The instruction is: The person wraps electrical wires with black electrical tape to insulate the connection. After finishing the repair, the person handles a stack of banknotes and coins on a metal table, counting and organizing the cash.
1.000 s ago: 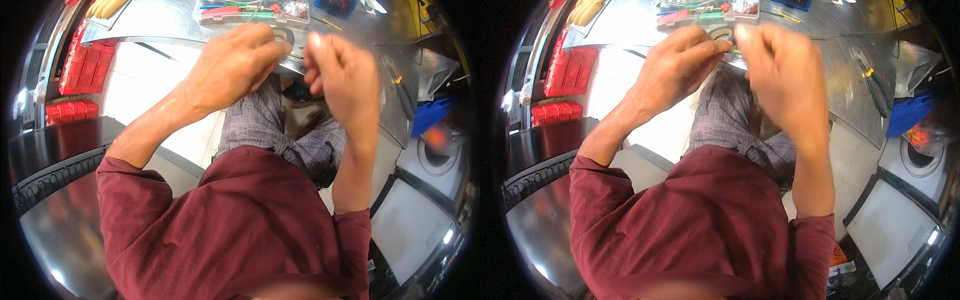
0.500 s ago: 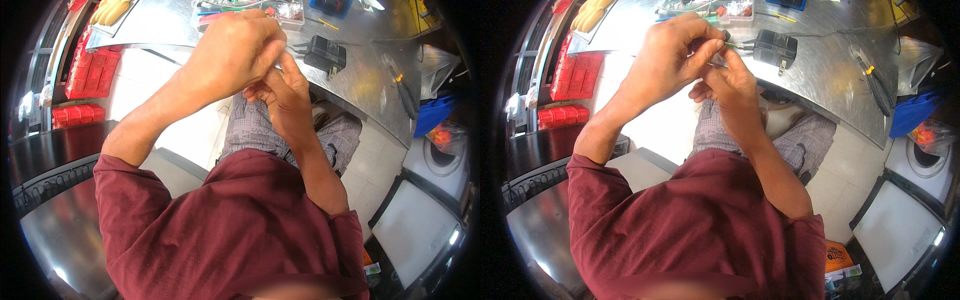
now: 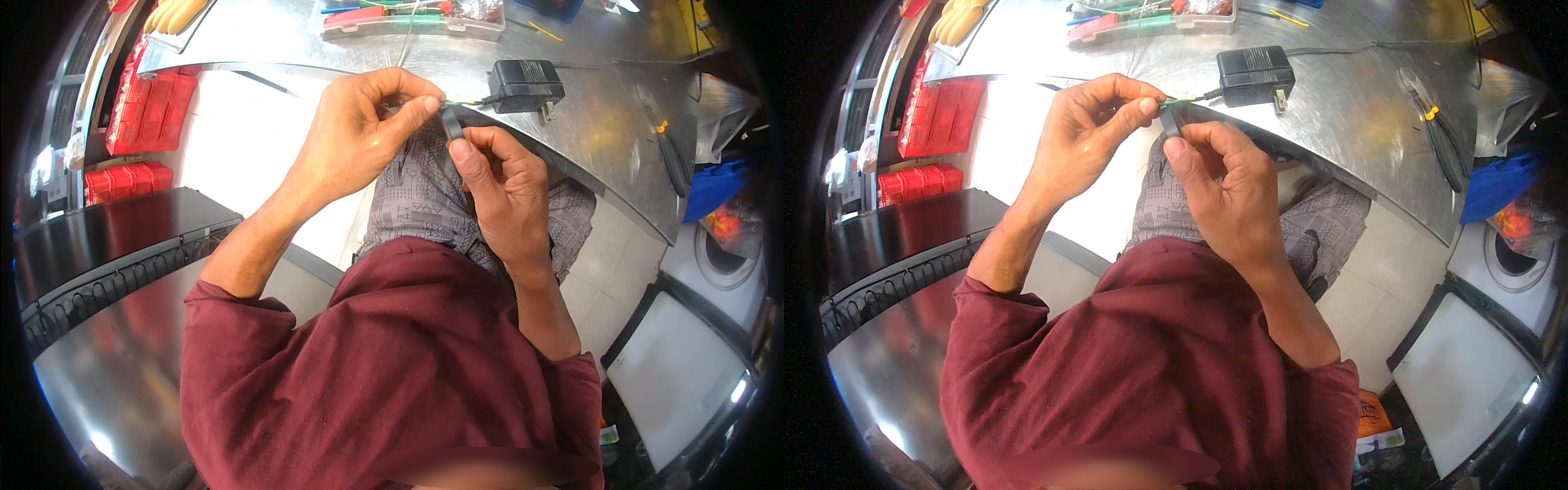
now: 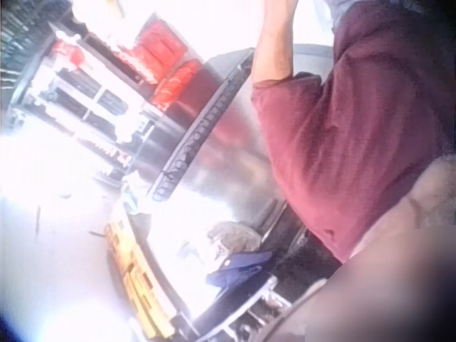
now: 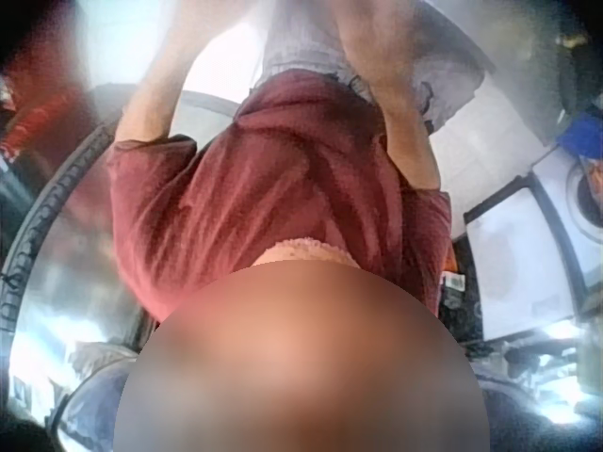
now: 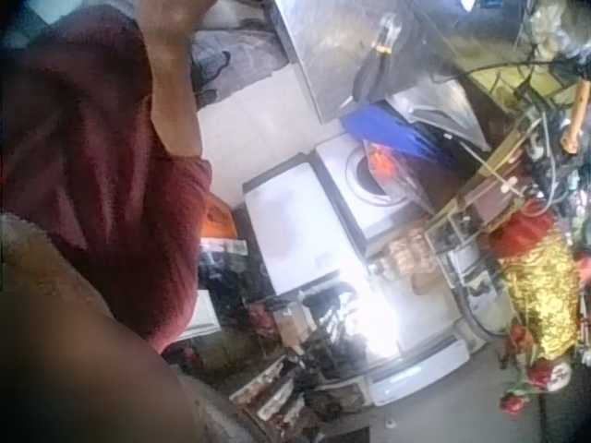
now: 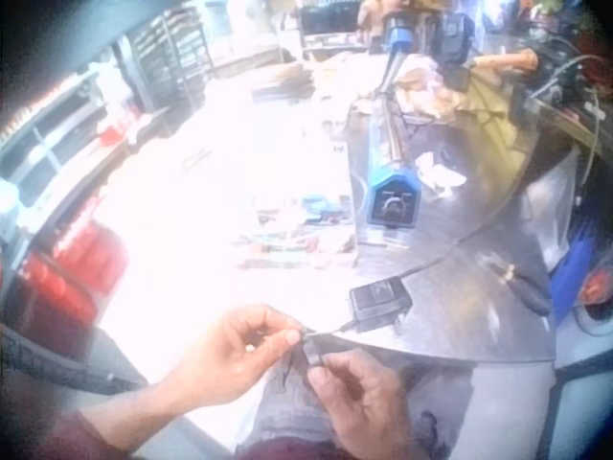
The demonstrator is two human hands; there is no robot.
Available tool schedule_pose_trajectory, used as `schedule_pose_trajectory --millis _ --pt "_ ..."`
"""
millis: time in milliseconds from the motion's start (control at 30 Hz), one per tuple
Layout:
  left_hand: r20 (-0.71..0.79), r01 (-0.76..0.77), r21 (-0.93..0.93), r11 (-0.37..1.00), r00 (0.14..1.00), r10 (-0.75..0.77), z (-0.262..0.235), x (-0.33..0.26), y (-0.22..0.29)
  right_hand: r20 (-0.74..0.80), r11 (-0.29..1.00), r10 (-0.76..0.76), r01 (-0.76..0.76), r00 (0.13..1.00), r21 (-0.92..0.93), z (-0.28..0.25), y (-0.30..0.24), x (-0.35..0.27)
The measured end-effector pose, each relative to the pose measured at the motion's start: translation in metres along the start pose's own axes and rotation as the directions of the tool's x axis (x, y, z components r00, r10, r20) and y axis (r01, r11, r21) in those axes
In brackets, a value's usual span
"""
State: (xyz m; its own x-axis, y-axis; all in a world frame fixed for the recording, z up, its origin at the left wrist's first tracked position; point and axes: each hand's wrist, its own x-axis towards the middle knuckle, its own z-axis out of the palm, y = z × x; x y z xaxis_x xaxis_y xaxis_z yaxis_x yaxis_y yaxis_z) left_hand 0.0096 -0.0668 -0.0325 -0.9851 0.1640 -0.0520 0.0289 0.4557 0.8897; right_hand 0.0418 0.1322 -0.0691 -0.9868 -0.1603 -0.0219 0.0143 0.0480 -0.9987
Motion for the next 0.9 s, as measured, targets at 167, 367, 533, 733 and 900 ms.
schedule_pose_trajectory --millis 167,367,533,733,900 --pt "0.063 -0.015 0.138 0.990 0.998 0.006 -0.002 0.001 -0.001 0.039 0.951 -0.075 0.084 0.996 -0.298 -0.006 0.000 0.000" --pt "0.175 -0.299 0.391 0.871 0.953 0.248 -0.003 0.008 0.010 -0.031 0.934 -0.271 0.255 0.962 -0.250 0.006 0.017 0.001" --pt "0.239 -0.224 0.285 0.932 0.958 0.157 -0.003 0.012 0.008 0.005 0.979 -0.110 0.110 0.994 -0.174 0.009 0.012 -0.007" --pt "0.283 -0.167 0.255 0.952 0.955 0.091 -0.009 0.016 0.011 -0.088 0.975 -0.209 0.200 0.974 -0.097 0.014 0.012 -0.004" --pt "0.181 -0.295 0.247 0.923 0.950 0.255 0.000 0.009 0.002 -0.028 0.966 -0.225 0.219 0.974 -0.139 0.013 0.007 0.003"
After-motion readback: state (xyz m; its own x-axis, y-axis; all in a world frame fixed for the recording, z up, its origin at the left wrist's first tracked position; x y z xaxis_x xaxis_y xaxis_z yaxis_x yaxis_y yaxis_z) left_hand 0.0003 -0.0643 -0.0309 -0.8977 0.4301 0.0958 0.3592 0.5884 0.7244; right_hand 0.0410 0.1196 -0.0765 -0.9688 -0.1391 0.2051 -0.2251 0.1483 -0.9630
